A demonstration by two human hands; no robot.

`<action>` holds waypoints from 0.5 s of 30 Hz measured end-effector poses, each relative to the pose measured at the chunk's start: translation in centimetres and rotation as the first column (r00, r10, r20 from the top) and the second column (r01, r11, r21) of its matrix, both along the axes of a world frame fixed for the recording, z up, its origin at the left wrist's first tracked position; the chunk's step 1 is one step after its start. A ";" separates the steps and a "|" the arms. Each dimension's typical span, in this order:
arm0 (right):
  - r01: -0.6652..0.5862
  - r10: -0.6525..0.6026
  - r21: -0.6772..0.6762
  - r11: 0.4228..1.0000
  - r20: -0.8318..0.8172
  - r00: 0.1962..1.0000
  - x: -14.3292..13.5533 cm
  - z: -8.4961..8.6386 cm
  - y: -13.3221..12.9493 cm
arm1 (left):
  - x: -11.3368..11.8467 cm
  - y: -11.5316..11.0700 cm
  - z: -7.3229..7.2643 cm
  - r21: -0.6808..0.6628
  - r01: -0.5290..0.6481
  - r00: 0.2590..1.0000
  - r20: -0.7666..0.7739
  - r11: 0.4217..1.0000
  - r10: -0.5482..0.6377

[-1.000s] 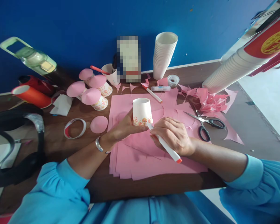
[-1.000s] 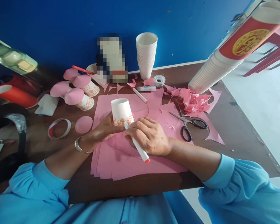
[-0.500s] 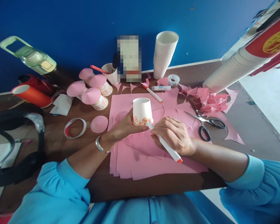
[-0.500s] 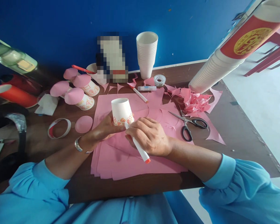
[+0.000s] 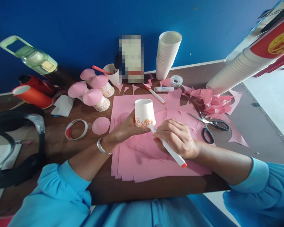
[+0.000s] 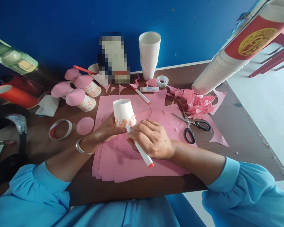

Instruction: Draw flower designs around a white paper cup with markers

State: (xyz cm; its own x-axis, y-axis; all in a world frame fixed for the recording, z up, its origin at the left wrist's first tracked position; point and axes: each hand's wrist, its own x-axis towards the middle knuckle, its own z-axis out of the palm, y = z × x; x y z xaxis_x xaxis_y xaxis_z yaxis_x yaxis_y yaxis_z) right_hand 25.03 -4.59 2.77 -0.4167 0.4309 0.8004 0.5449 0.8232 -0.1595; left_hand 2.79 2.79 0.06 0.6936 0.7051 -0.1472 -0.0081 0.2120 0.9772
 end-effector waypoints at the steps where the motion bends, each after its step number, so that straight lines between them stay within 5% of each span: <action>1: -0.012 0.012 0.000 1.000 -0.002 1.000 0.0 0.0 0.0 | 0.1 0.0 0.1 0.006 -0.004 1.000 -0.002 1.000 0.004; 15: 0.012 -0.012 -0.012 1.000 0.025 1.000 0.2 -0.2 0.0 | 0.1 -0.1 -0.1 -0.027 -0.024 1.000 -0.006 0.999 0.024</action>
State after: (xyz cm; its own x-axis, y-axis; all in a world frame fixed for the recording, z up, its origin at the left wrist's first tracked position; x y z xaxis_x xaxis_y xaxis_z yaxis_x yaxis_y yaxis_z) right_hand 25.22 -4.55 2.62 -0.4317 0.4457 0.7842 0.5585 0.8148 -0.1557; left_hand 2.90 2.68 -0.03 0.6754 0.7176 -0.1701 -0.0079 0.2377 0.9713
